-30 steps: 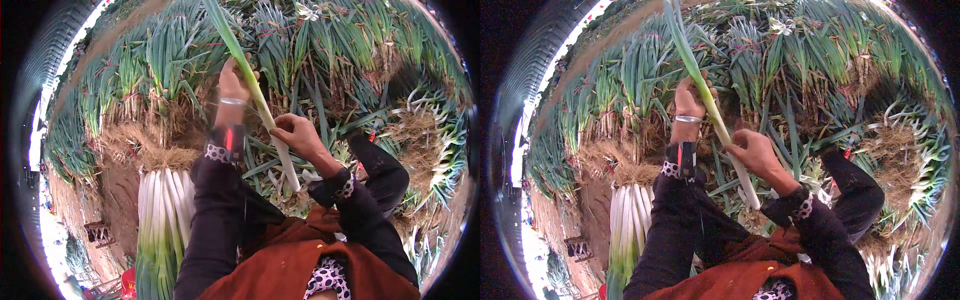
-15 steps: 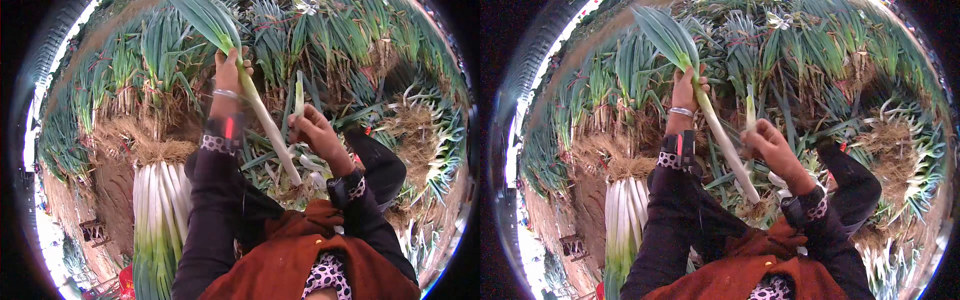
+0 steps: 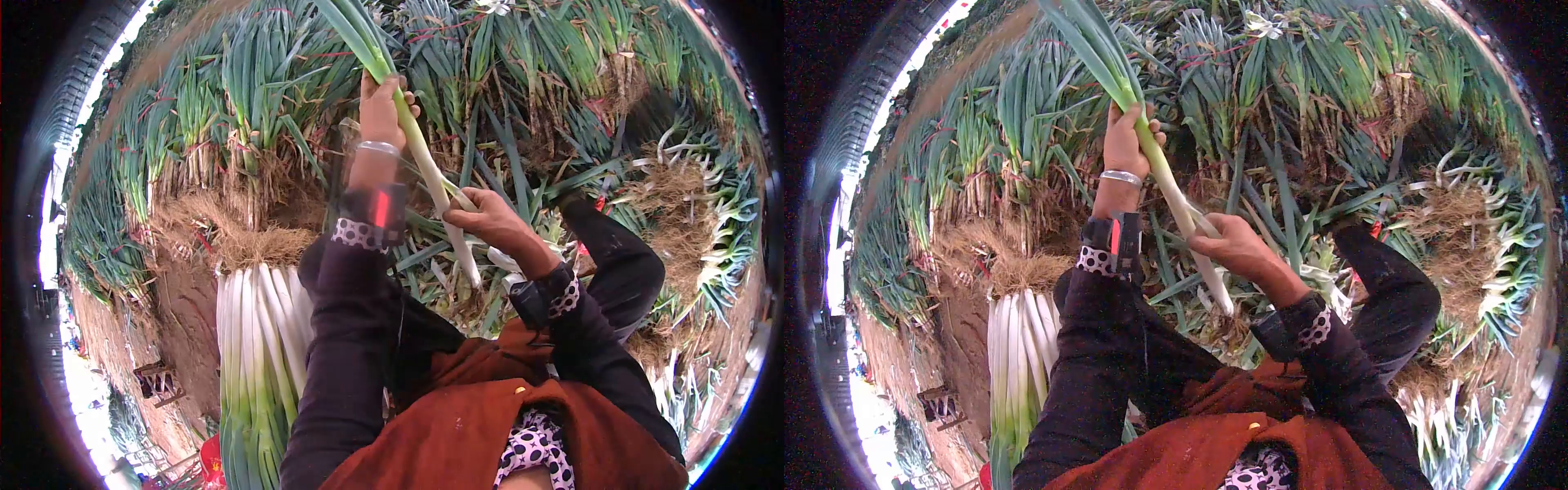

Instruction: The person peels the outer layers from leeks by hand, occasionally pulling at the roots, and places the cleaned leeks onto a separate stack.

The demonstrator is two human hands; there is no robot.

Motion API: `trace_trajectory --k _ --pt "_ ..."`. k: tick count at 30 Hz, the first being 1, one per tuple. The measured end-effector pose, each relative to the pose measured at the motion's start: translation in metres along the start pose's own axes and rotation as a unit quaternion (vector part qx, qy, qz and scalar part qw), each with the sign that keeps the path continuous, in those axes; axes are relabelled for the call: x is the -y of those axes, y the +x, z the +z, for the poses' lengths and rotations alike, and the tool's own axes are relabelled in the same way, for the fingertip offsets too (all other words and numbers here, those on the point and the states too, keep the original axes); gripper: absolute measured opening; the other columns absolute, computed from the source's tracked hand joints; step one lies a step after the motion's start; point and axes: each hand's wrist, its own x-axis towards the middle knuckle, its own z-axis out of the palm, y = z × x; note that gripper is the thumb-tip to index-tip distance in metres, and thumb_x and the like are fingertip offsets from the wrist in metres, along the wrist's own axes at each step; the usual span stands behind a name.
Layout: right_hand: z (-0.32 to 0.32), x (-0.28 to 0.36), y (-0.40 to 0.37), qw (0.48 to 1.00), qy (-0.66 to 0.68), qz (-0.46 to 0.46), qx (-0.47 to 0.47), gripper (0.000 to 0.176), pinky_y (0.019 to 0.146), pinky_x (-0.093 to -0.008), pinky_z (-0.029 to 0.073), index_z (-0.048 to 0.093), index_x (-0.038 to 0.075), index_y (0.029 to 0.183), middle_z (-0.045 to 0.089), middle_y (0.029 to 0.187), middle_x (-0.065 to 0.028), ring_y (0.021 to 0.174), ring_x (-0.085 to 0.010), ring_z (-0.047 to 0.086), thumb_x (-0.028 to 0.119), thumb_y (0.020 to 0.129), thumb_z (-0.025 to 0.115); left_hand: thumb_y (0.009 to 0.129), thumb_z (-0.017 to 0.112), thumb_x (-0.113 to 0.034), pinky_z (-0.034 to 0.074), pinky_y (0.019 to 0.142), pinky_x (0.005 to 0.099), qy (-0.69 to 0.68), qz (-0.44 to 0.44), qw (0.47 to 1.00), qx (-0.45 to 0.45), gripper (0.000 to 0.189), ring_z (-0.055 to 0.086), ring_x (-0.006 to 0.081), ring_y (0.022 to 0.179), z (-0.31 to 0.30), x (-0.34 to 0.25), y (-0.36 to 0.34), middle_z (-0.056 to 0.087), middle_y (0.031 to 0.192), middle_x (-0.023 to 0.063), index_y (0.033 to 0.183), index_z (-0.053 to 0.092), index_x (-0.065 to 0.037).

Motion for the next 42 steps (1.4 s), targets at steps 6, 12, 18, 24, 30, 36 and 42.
trace_trajectory --k 6,12,18,24,30,36,42 --pt "-0.006 -0.018 0.006 0.998 0.053 0.000 -0.015 0.043 0.075 -0.0264 0.042 0.056 -0.005 0.103 0.061 0.087 -0.0075 0.080 -0.0136 0.055 0.027 0.077 0.066 0.087 0.049 -0.009 0.042 0.046 0.0292 -0.019 0.002 1.000 0.009 0.037 0.049 0.0143 0.059 -0.001 -0.002 -0.003 0.052 0.083 0.0033 0.120 0.040 -0.023" --pt "0.002 -0.024 -0.003 0.995 0.071 -0.034 0.068 0.035 0.075 -0.0268 0.042 0.055 -0.005 0.105 0.060 0.090 -0.0061 0.081 -0.0121 0.054 0.022 0.083 0.061 0.085 0.051 -0.004 0.042 0.043 0.0285 0.038 0.035 0.998 -0.033 0.042 0.049 0.0139 0.055 -0.004 0.005 0.003 0.051 0.081 0.0026 0.122 0.040 -0.021" --pt "-0.009 -0.052 -0.012 0.960 0.278 -0.032 -0.014 0.021 0.067 -0.0265 0.046 0.048 0.003 0.100 0.056 0.083 -0.0032 0.069 -0.0115 0.054 0.023 0.092 0.048 0.086 0.052 -0.007 0.042 0.044 0.0294 -0.001 0.046 0.999 0.003 0.034 0.049 0.0153 0.056 -0.016 -0.003 0.013 0.051 0.083 0.0053 0.116 0.042 -0.018" --pt "-0.014 -0.057 -0.020 0.986 -0.105 -0.093 0.086 0.037 0.063 -0.0298 0.043 0.054 0.005 0.099 0.056 0.084 -0.0032 0.067 -0.0147 0.051 0.038 0.094 0.037 0.093 0.042 -0.017 0.040 0.048 0.0277 -0.046 0.016 0.999 0.007 0.021 0.044 0.0153 0.060 -0.027 -0.003 0.021 0.051 0.090 0.0110 0.113 0.039 -0.016" --pt "-0.036 -0.063 -0.134 0.970 -0.196 0.058 0.130 0.048 0.059 -0.0374 0.040 0.056 -0.004 0.081 0.051 0.063 -0.0122 0.062 -0.0180 0.048 0.038 0.093 0.037 0.094 0.038 -0.021 0.039 0.046 0.0290 -0.088 -0.015 0.993 -0.072 0.015 0.043 0.0150 0.057 -0.100 -0.011 0.074 0.047 0.082 0.0082 0.103 0.041 -0.010" --pt "-0.098 -0.100 -0.198 0.948 -0.206 0.202 0.133 0.044 0.070 -0.0374 0.043 0.057 -0.002 0.094 0.057 0.081 -0.0173 0.076 -0.0272 0.055 0.041 0.087 0.049 0.095 0.036 -0.027 0.038 0.046 0.0297 -0.066 0.008 0.992 -0.104 0.021 0.043 0.0153 0.055 -0.086 -0.010 0.075 0.047 0.079 0.0071 0.095 0.043 -0.007" --pt "-0.079 -0.038 -0.128 0.946 -0.292 0.095 -0.103 0.059 0.083 -0.0411 0.040 0.053 -0.005 0.105 0.054 0.102 -0.0255 0.098 -0.0385 0.052 0.048 0.079 0.058 0.091 0.039 -0.029 0.041 0.047 0.0323 -0.051 -0.022 0.988 -0.145 0.015 0.048 0.0153 0.056 -0.044 0.008 0.053 0.049 0.072 0.0035 0.092 0.041 -0.015"
